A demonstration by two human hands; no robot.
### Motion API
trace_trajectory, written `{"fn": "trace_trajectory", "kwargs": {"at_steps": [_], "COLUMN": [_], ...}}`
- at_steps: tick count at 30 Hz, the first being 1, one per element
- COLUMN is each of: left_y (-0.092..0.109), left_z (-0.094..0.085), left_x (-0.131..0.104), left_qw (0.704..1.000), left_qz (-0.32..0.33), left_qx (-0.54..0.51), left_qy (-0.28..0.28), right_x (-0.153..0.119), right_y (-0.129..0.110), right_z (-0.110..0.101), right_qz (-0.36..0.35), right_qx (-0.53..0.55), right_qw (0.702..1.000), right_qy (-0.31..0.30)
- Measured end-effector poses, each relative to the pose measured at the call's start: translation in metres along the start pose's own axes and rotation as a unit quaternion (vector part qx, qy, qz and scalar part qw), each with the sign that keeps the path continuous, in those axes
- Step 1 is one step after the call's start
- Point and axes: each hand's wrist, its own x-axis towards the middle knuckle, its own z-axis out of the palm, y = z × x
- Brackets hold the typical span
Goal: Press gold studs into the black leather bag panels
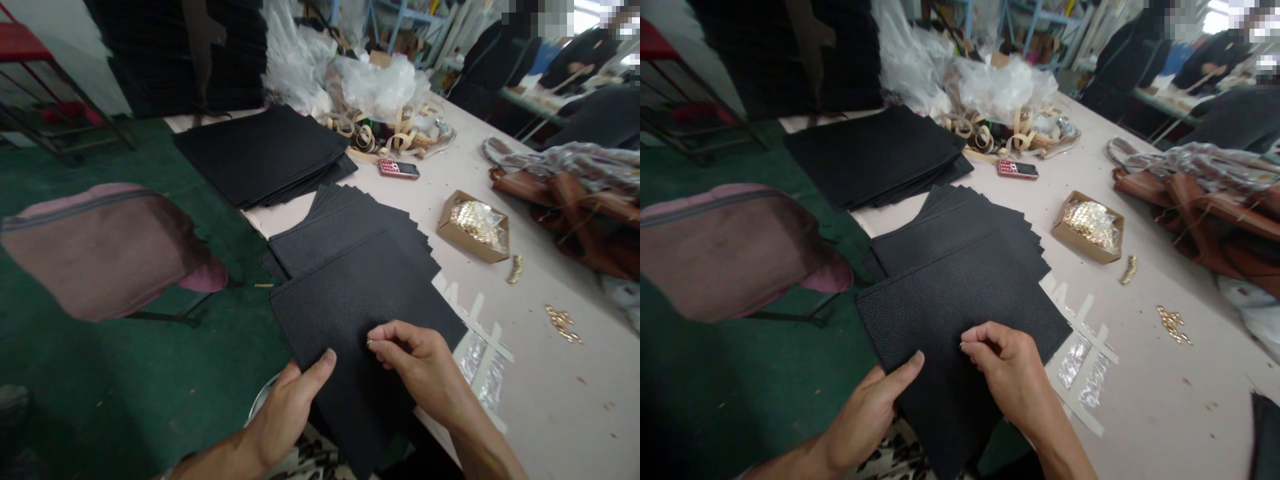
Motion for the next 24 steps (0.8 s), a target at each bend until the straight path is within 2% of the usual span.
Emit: {"fn": "trace_trajectory", "kwargs": {"at_steps": [3, 5, 13, 20, 24], "left_y": [0.003, 0.004, 0.0, -0.003, -0.007], "left_z": [0.001, 0.002, 0.0, -0.003, -0.006], "left_x": [-0.004, -0.005, -0.009, -0.008, -0.002], "left_qw": [0.988, 0.983, 0.974, 0.971, 0.969], "left_qz": [0.018, 0.02, 0.013, 0.048, 0.052], "left_qx": [0.151, 0.184, 0.226, 0.23, 0.237], "left_qy": [0.006, -0.006, -0.022, -0.046, -0.039], "right_x": [0.0, 0.0, 0.003, 0.015, 0.02], "right_y": [-0.005, -0.009, -0.02, -0.016, -0.02], "right_z": [0.003, 0.005, 0.007, 0.006, 0.005], "right_qz": [-0.012, -0.024, -0.026, 0.045, 0.051], "right_qx": [-0.032, -0.058, -0.093, -0.03, -0.092], "right_qw": [0.999, 0.998, 0.995, 0.995, 0.994], "right_qy": [-0.005, -0.008, -0.022, -0.085, -0.027]}}
